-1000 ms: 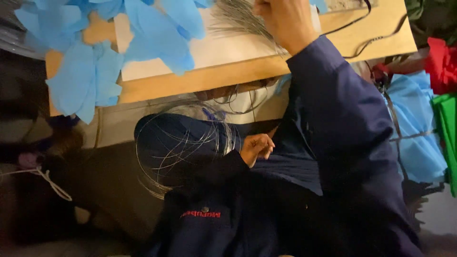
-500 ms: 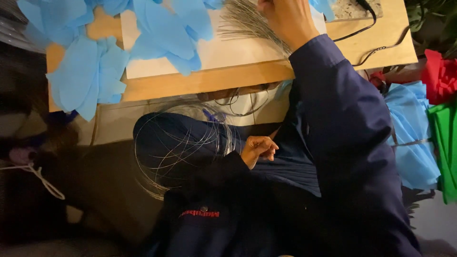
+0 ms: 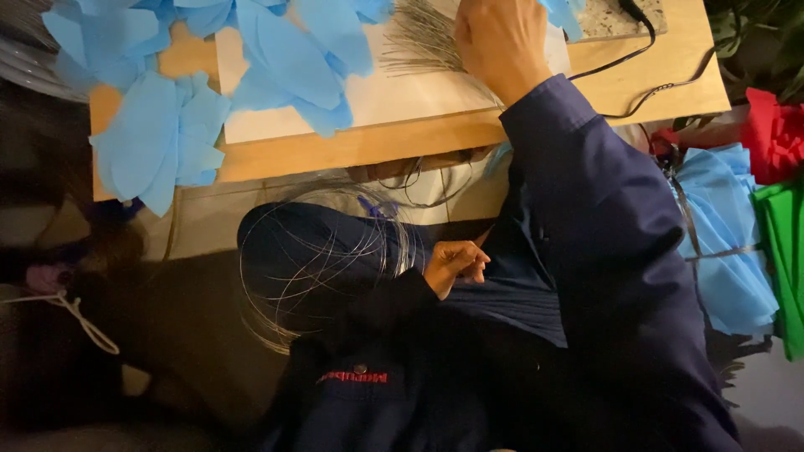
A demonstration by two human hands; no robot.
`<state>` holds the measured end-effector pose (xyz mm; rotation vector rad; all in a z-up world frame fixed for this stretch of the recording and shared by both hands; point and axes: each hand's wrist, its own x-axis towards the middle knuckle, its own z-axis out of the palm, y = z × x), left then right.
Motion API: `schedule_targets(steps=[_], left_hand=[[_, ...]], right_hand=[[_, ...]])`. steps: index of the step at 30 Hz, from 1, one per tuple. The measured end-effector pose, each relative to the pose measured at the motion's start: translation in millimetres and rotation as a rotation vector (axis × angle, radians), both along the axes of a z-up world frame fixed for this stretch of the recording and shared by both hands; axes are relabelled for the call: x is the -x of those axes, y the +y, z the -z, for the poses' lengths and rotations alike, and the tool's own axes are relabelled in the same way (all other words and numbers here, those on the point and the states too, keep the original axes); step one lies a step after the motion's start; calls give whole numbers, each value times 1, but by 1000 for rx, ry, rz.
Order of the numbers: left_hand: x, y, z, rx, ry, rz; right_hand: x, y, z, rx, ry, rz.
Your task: Cutting and shaping wire segments from a coil to prepare them for a frame.
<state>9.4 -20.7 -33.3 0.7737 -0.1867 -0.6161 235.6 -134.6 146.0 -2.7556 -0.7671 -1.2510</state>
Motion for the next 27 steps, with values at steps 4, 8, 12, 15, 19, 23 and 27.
schedule_targets(steps=[4,8,12,15,19,23,27], left_hand=[[-1,0,-5,-55,-56,-47],[-3,-1,1,-118,24,-73],[-15,3,9,47,196,-122],[-26,9,2,95,234,-168],[-39,16,-34,-52,268,-278],[-43,4,-21,-42,201,-411],[-43,-4,-29,-268,73,-462]], right_hand=[[3,6,-7,-74,-59,-15],[12,8,-17,-171,12,-73],[39,3,-38,-478,117,-322],[94,-9,-57,-683,294,-337],[172,-25,-49,-789,626,-166],[212,-39,41,-928,855,-109],[237,-30,80,-1142,971,-145]])
